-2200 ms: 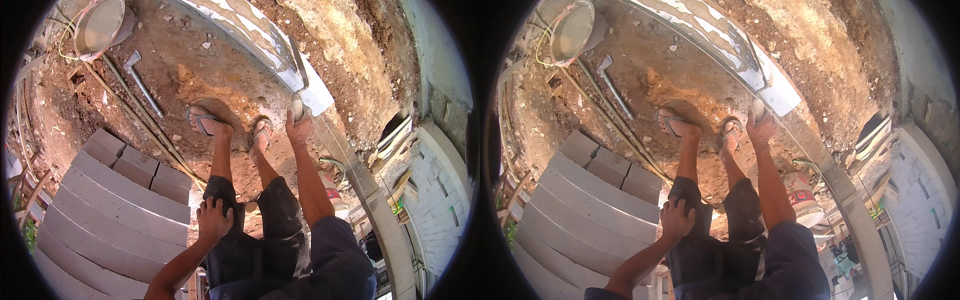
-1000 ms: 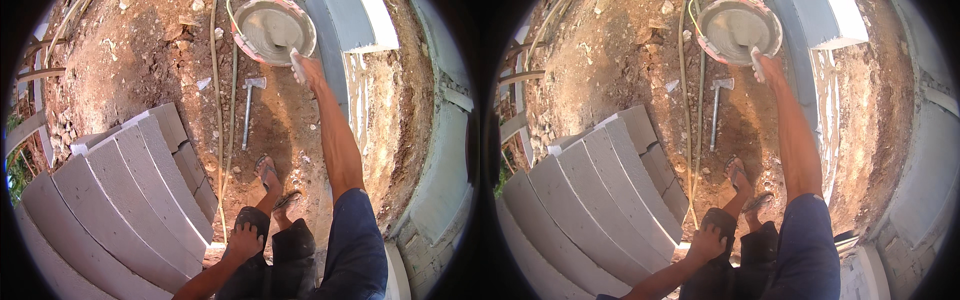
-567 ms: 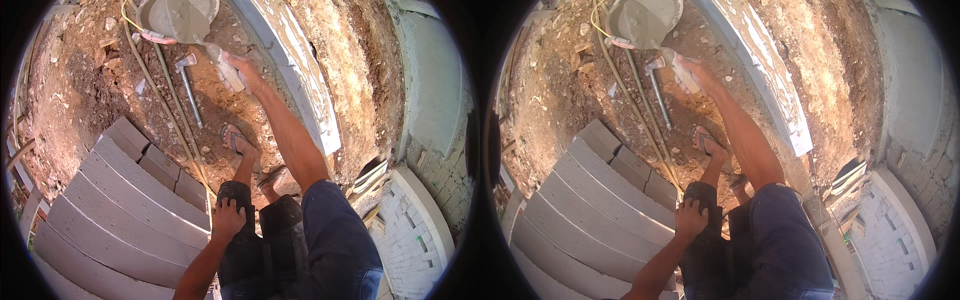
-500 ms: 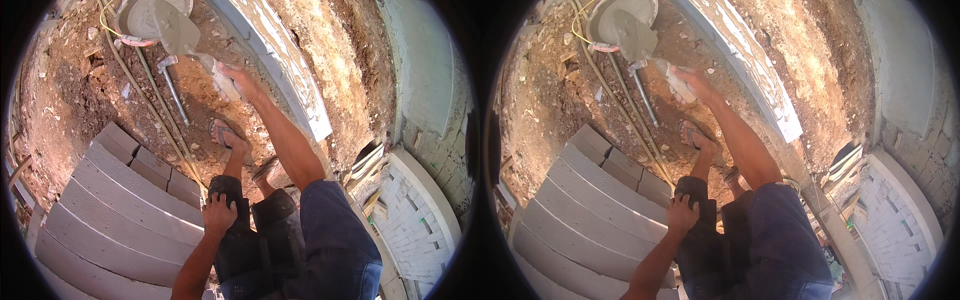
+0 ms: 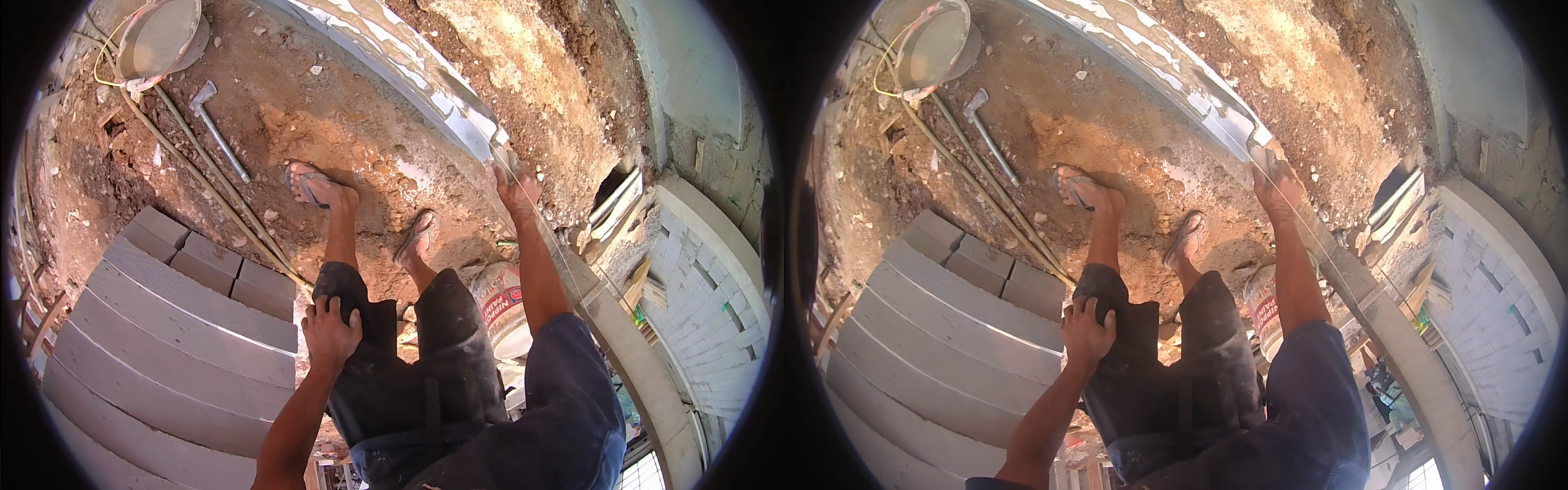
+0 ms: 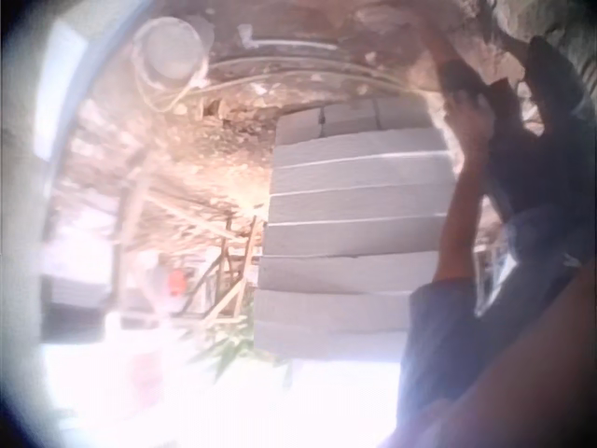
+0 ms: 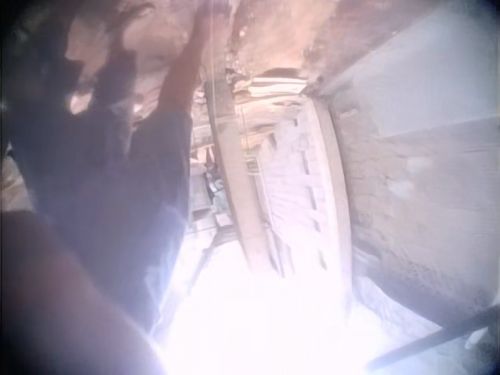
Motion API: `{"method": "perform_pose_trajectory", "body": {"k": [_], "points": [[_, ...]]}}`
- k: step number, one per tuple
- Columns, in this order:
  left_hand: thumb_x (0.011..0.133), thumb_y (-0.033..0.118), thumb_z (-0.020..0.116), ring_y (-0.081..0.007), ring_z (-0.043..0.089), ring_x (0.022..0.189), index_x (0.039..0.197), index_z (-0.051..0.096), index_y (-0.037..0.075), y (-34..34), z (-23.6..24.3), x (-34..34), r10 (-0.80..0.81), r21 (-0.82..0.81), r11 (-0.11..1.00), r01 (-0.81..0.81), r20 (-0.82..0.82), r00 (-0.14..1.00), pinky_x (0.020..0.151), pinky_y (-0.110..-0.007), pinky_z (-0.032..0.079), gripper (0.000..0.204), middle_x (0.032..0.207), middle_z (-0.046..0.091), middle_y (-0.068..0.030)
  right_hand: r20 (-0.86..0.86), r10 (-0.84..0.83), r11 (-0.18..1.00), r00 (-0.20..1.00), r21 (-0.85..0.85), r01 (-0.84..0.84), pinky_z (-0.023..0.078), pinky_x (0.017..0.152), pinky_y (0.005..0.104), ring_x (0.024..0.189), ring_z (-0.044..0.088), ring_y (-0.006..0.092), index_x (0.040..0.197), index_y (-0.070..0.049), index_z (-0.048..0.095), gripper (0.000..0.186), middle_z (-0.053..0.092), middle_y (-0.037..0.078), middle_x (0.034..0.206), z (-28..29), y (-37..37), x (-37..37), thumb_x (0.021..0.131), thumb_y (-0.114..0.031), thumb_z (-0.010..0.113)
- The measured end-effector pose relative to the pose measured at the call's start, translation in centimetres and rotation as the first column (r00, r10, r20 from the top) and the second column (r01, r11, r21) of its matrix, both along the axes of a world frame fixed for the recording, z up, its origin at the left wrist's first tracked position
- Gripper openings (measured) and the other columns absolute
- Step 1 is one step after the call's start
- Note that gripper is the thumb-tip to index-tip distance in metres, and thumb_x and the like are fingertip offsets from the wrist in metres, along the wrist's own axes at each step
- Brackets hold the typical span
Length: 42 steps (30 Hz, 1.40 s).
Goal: The person applies mortar to white rectangular tiles using a trowel, places them along a curved wall base, and taps them into position with a hammer. The person repeats this process for multiple tiles, measuring and adjusting as needed.
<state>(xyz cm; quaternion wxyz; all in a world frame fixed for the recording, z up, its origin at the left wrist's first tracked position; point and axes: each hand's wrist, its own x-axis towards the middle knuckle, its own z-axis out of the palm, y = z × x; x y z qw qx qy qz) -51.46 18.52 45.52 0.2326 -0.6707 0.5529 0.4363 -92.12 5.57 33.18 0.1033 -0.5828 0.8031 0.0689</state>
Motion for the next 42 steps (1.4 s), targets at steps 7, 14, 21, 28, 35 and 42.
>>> {"method": "perform_pose_trajectory", "body": {"k": [7,14,21,28,35,42], "points": [[0.082,0.040,0.064,-0.0388,0.051,0.115,0.116,0.062,0.004,2.6,-0.7,-2.3,0.014,-0.016,1.000,-0.014,-0.015,1.000,0.098,-0.053,0.040,0.049,0.124,0.053,-0.0179,-0.031,-0.225,0.974,0.974,-0.046,0.223,0.054,0.079,0.0470,0.095,0.066,0.0402,0.113,-0.002,0.066,0.055,0.066,0.024,0.109,-4.9,12.2,-4.2,0.082,-0.046,0.073],[0.078,0.036,0.069,-0.0400,0.048,0.118,0.118,0.062,0.004,1.7,-0.5,-1.5,-0.088,0.023,0.996,0.089,-0.005,0.996,0.097,-0.053,0.041,0.052,0.127,0.050,-0.0217,0.024,-0.520,0.853,0.854,-0.034,0.521,0.046,0.098,0.0507,0.123,0.050,0.0462,0.138,0.012,0.036,0.081,0.046,0.036,0.134,-21.3,11.7,11.5,0.091,-0.050,0.058],[0.080,0.038,0.067,-0.0394,0.047,0.119,0.119,0.061,0.005,0.4,-0.7,-1.1,-0.088,0.057,0.995,0.088,0.003,0.996,0.096,-0.055,0.041,0.052,0.129,0.050,-0.0201,0.233,-0.533,0.844,0.814,0.215,0.491,0.042,0.103,0.0511,0.127,0.042,0.0534,0.139,0.018,0.028,0.092,0.034,0.044,0.138,-22.3,13.1,21.8,0.089,-0.052,0.060],[0.088,0.045,0.056,-0.0416,0.045,0.125,0.124,0.058,0.006,-2.4,0.1,0.7,0.006,0.194,0.981,0.004,-0.051,0.999,0.101,-0.057,0.037,0.053,0.130,0.050,-0.0189,0.499,-0.262,0.957,0.826,0.242,0.158,0.045,0.099,0.0504,0.121,0.049,0.0513,0.136,0.012,0.041,0.074,0.030,0.039,0.146,-10.0,5.3,27.8,0.087,-0.039,0.062],[0.088,0.045,0.054,-0.0441,0.046,0.124,0.126,0.056,0.004,-6.4,0.9,4.4,0.137,0.245,0.962,-0.120,-0.052,0.989,0.100,-0.060,0.036,0.056,0.130,0.050,-0.0196,0.485,0.479,0.876,0.732,-0.321,-0.360,0.052,0.085,0.0509,0.098,0.064,0.0424,0.120,0.004,0.059,0.046,0.060,0.024,0.118,-5.0,-23.1,43.9,0.087,-0.029,0.061],[0.089,0.045,0.053,-0.0409,0.047,0.124,0.125,0.057,0.004,-8.0,0.0,8.7,0.275,0.237,0.941,-0.241,-0.121,0.954,0.099,-0.057,0.038,0.054,0.130,0.050,-0.0177,0.298,0.538,0.822,0.788,0.020,-0.569,0.053,0.083,0.0439,0.099,0.067,0.0368,0.102,-0.005,0.072,0.033,0.069,0.023,0.106,-6.9,-40.0,59.6,0.084,-0.030,0.062]]}}
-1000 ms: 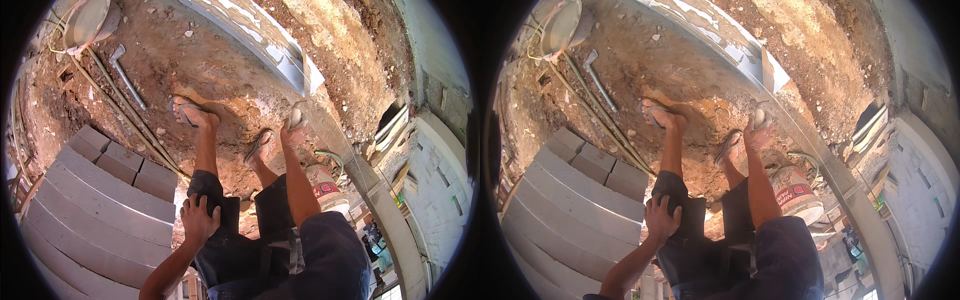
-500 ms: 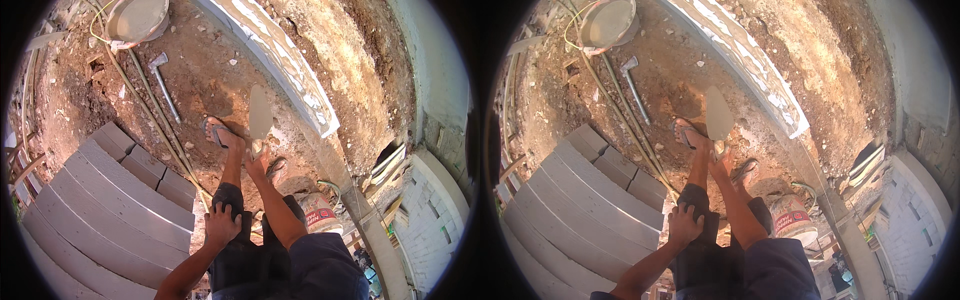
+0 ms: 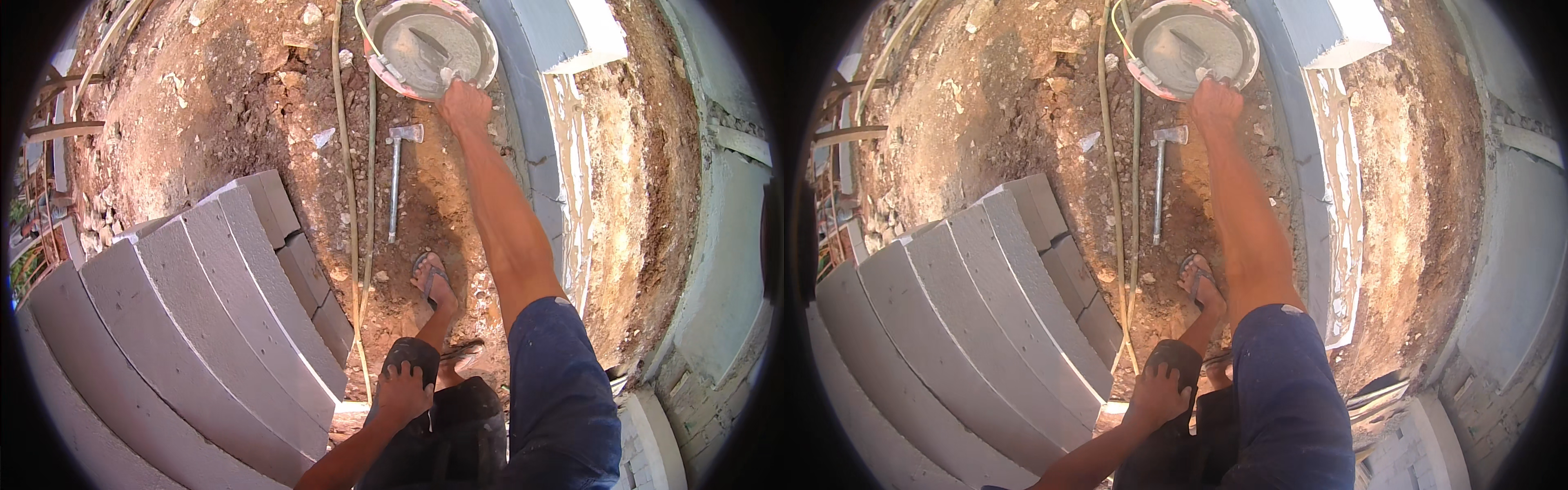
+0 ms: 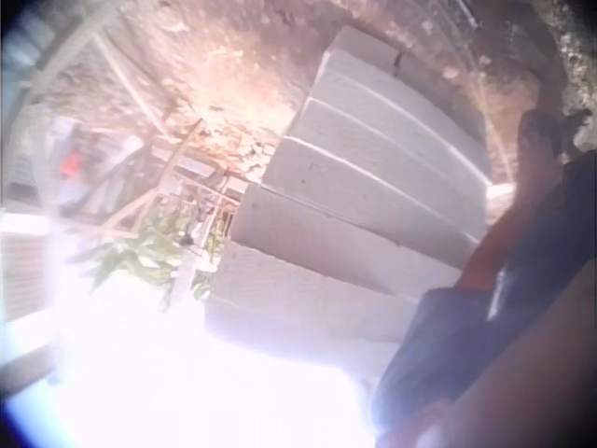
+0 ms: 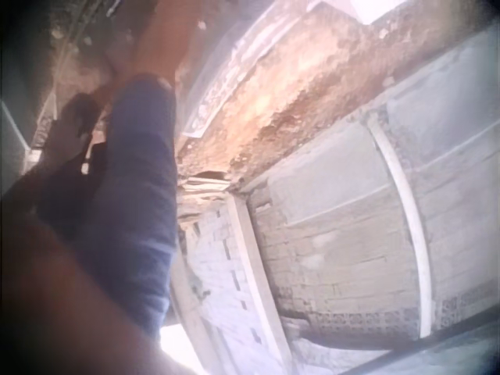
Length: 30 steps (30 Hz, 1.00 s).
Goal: The person applies mortar to white rectangular tiles using a trowel, places them along a curved wall base, and taps them into position with a hammer. The person repeats this process for multiple tiles, measuring and adjusting as needed.
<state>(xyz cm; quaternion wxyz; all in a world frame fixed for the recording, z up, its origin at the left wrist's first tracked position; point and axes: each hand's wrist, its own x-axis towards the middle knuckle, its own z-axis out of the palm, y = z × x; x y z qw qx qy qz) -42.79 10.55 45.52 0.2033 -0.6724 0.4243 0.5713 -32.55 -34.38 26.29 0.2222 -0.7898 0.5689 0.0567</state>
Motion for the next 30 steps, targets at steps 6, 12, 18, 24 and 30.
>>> {"method": "perform_pose_trajectory", "body": {"k": [6,12,18,24,30], "points": [[0.088,0.044,0.056,-0.0380,0.052,0.118,0.119,0.059,0.004,1.3,-0.2,-0.1,0.086,-0.051,0.995,-0.084,0.036,0.996,0.093,-0.055,0.044,0.051,0.123,0.053,-0.0164,0.173,-0.455,0.883,0.873,0.213,0.418,0.054,0.070,0.0382,0.086,0.070,0.0280,0.105,0.002,0.070,0.042,0.071,0.021,0.095,-1.3,0.8,-0.8,0.085,-0.035,0.062],[0.088,0.043,0.056,-0.0396,0.049,0.123,0.125,0.057,0.004,0.6,0.0,-0.5,-0.012,-0.014,1.000,0.013,0.032,0.999,0.097,-0.053,0.043,0.054,0.133,0.050,-0.0176,0.405,-0.875,0.433,0.264,0.900,0.056,0.039,0.039,0.0265,0.055,0.056,0.0138,0.112,0.002,0.060,0.042,0.061,0.010,0.075,-0.6,3.3,-10.2,0.094,-0.036,0.062],[0.087,0.041,0.059,-0.0383,0.051,0.119,0.123,0.058,0.004,2.4,0.1,-3.2,-0.112,-0.073,0.990,0.120,0.103,0.988,0.096,-0.052,0.045,0.051,0.128,0.052,-0.0164,0.332,-0.940,0.315,0.075,0.932,-0.180,0.042,0.039,0.0251,0.050,0.056,0.0132,0.114,-0.002,0.058,0.047,0.062,0.009,0.077,5.1,15.3,-20.5,0.093,-0.044,0.064],[0.085,0.041,0.060,-0.0364,0.051,0.116,0.122,0.059,0.006,4.8,0.3,-6.7,-0.247,-0.101,0.959,0.266,0.173,0.954,0.093,-0.050,0.045,0.051,0.124,0.053,-0.0148,0.399,-0.888,0.455,0.230,0.839,0.300,0.046,0.047,0.0248,0.056,0.058,0.0094,0.110,-0.002,0.068,0.038,0.067,0.005,0.078,8.0,31.0,-40.8,0.090,-0.035,0.072],[0.085,0.041,0.061,-0.0365,0.050,0.117,0.123,0.059,0.006,7.9,-0.3,-10.3,-0.311,-0.113,0.933,0.342,0.229,0.922,0.095,-0.050,0.043,0.052,0.123,0.052,-0.0153,0.008,-0.655,0.755,0.755,0.017,0.655,0.055,0.066,0.0369,0.075,0.069,0.0293,0.107,0.003,0.068,0.060,0.071,0.019,0.084,5.8,43.7,-57.8,0.082,-0.050,0.074]]}}
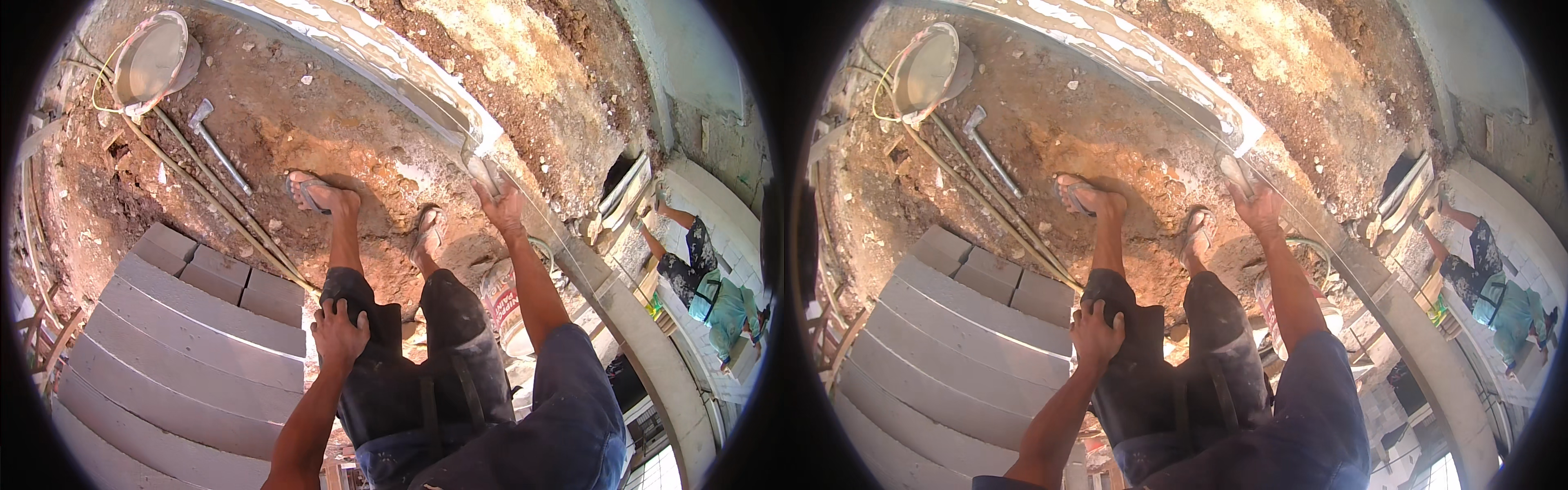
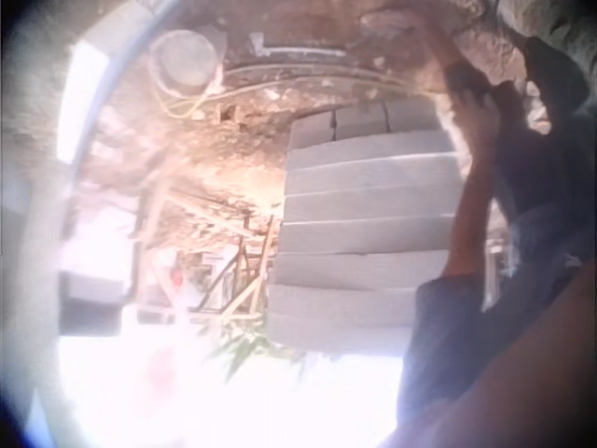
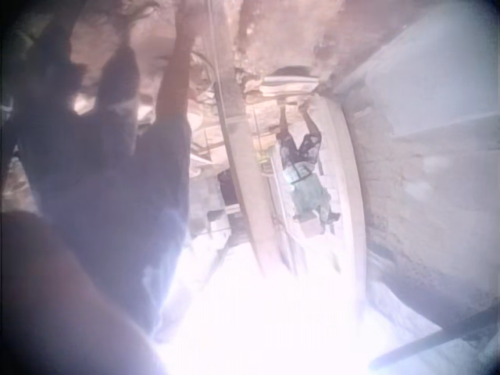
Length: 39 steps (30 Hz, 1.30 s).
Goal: The person applies mortar to white rectangular tiles using a trowel, places them along a curved wall base, and taps them into position with a hammer. The person repeats this process for multiple tiles, measuring and adjusting as needed.
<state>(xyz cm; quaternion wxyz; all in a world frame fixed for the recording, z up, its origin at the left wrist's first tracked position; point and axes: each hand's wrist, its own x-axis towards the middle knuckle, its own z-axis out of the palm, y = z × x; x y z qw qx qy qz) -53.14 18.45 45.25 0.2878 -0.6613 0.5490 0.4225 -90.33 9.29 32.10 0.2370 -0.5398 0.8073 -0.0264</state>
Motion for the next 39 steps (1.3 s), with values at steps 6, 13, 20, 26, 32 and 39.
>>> {"method": "perform_pose_trajectory", "body": {"k": [6,13,20,26,32,39], "points": [[0.085,0.041,0.062,-0.0377,0.049,0.117,0.121,0.058,0.005,2.3,-0.8,-3.2,-0.047,-0.008,0.999,0.047,0.015,0.999,0.095,-0.052,0.043,0.051,0.122,0.051,-0.0171,-0.180,0.027,0.995,0.983,-0.091,-0.044,0.055,0.068,0.0438,0.080,0.067,0.0389,0.113,-0.005,0.067,0.045,0.068,0.018,0.091,0.6,6.8,-6.4,0.081,-0.036,0.075],[0.085,0.041,0.061,-0.0412,0.047,0.121,0.120,0.056,0.004,3.6,-1.1,-5.3,-0.042,0.044,0.998,0.041,0.030,0.999,0.096,-0.055,0.041,0.051,0.125,0.048,-0.0203,-0.176,-0.075,0.982,0.981,-0.187,0.042,0.055,0.076,0.0437,0.086,0.068,0.0387,0.110,0.004,0.066,0.047,0.069,0.026,0.096,-3.6,7.8,-9.9,0.083,-0.034,0.075],[0.088,0.043,0.057,-0.0452,0.041,0.131,0.125,0.054,0.005,2.2,-0.7,-4.4,-0.015,0.097,0.995,0.012,0.027,1.000,0.103,-0.060,0.034,0.053,0.133,0.046,-0.0223,0.159,0.018,0.956,0.987,-0.291,0.030,0.055,0.081,0.0448,0.090,0.067,0.0405,0.101,0.006,0.068,0.042,0.067,0.025,0.102,-3.3,-5.6,4.1,0.085,-0.032,0.070],[0.089,0.044,0.055,-0.0454,0.041,0.130,0.127,0.053,0.004,0.2,-0.2,-2.0,0.057,0.123,0.991,-0.054,-0.018,0.998,0.103,-0.062,0.033,0.056,0.136,0.046,-0.0221,0.078,0.246,0.831,0.966,-0.531,-0.169,0.053,0.081,0.0485,0.093,0.066,0.0400,0.103,0.005,0.068,0.041,0.064,0.025,0.111,-2.5,-24.2,20.1,0.089,-0.033,0.063],[0.089,0.045,0.054,-0.0452,0.044,0.127,0.127,0.053,0.004,-1.9,0.2,1.5,0.118,0.108,0.988,-0.111,-0.065,0.991,0.101,-0.061,0.037,0.056,0.134,0.047,-0.0212,-0.087,0.348,0.885,0.933,-0.296,-0.358,0.053,0.079,0.0493,0.091,0.067,0.0406,0.106,0.003,0.068,0.045,0.063,0.025,0.115,-5.6,-36.5,28.2,0.091,-0.039,0.058],[0.088,0.046,0.055,-0.0444,0.043,0.128,0.130,0.053,0.004,-4.5,0.6,4.4,0.165,0.155,0.977,-0.145,-0.124,0.978,0.102,-0.059,0.037,0.059,0.139,0.046,-0.0207,-0.111,0.288,0.914,0.951,-0.264,-0.307,0.053,0.080,0.0493,0.089,0.067,0.0440,0.107,0.006,0.065,0.052,0.063,0.030,0.111,-5.2,-37.1,28.9,0.090,-0.042,0.057]]}}
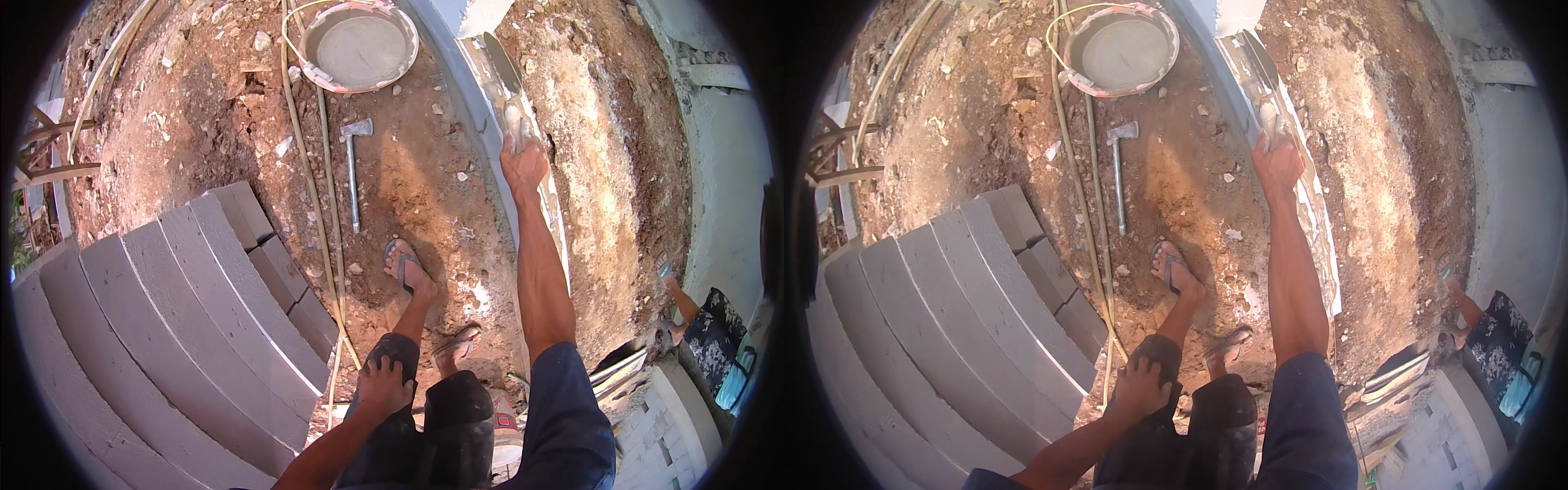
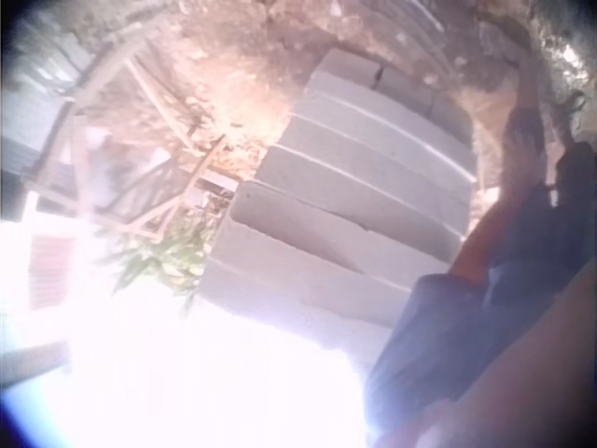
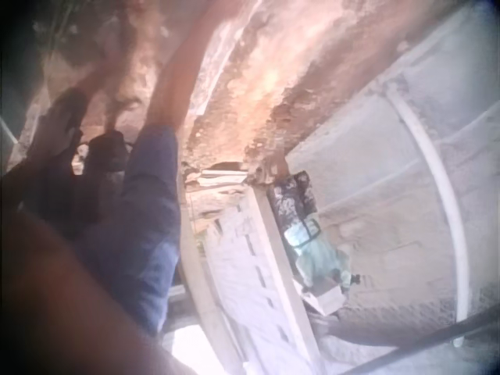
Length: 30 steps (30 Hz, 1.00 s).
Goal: The person applies mortar to white rectangular tiles using a trowel, places them along a curved wall base, and taps them into position with a hammer. The person repeats this process for multiple tiles, measuring and adjusting as needed.
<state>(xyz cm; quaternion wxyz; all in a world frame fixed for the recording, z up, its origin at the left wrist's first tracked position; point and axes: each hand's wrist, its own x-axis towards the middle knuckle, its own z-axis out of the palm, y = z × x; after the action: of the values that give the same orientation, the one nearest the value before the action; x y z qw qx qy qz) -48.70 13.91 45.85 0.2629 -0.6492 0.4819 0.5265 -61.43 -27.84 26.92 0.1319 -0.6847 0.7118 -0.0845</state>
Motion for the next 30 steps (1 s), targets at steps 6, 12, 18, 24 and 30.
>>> {"method": "perform_pose_trajectory", "body": {"k": [6,12,18,24,30], "points": [[0.087,0.046,0.055,-0.0435,0.045,0.127,0.131,0.053,0.005,-1.6,-0.3,1.8,0.049,0.022,0.999,-0.048,-0.035,0.998,0.102,-0.059,0.037,0.060,0.139,0.047,-0.0206,0.078,-0.074,0.997,0.994,0.045,0.070,0.053,0.079,0.0486,0.089,0.066,0.0444,0.106,0.012,0.062,0.058,0.066,0.033,0.094,2.0,2.3,-0.2,0.089,-0.043,0.059],[0.087,0.046,0.056,-0.0423,0.047,0.126,0.130,0.054,0.004,-2.3,-0.7,3.0,0.135,0.005,0.991,-0.135,-0.041,0.990,0.099,-0.058,0.039,0.060,0.137,0.049,-0.0199,0.218,0.113,0.991,0.969,0.042,-0.126,0.052,0.086,0.0486,0.096,0.065,0.0416,0.108,0.002,0.068,0.047,0.064,0.025,0.113,3.2,4.7,11.9,0.087,-0.040,0.063],[0.087,0.045,0.056,-0.0422,0.049,0.123,0.125,0.057,0.002,-3.8,-1.0,5.3,0.211,0.023,0.977,-0.210,-0.061,0.976,0.098,-0.055,0.042,0.058,0.131,0.051,-0.0212,0.126,0.313,0.906,0.941,0.257,-0.336,0.052,0.088,0.0475,0.094,0.067,0.0418,0.097,0.003,0.070,0.045,0.067,0.026,0.108,1.4,-3.6,27.2,0.084,-0.040,0.065],[0.087,0.046,0.056,-0.0415,0.050,0.123,0.126,0.057,0.003,-3.8,-1.2,6.8,0.251,0.007,0.968,-0.252,-0.075,0.965,0.096,-0.054,0.044,0.058,0.130,0.052,-0.0196,0.303,0.134,0.924,0.944,0.306,-0.230,0.053,0.071,0.0438,0.081,0.069,0.0337,0.099,0.003,0.070,0.039,0.070,0.020,0.092,-0.1,-6.0,29.1,0.086,-0.034,0.067],[0.087,0.046,0.057,-0.0402,0.051,0.123,0.126,0.056,0.004,-4.3,-0.9,5.6,0.297,0.033,0.955,-0.296,-0.071,0.952,0.094,-0.053,0.045,0.057,0.131,0.052,-0.0185,0.702,-0.702,0.676,0.123,0.710,-0.197,0.037,0.039,0.0221,0.055,0.052,0.0113,0.121,0.000,0.058,0.041,0.064,0.008,0.080,5.2,0.5,20.2,0.094,-0.029,0.067]]}}
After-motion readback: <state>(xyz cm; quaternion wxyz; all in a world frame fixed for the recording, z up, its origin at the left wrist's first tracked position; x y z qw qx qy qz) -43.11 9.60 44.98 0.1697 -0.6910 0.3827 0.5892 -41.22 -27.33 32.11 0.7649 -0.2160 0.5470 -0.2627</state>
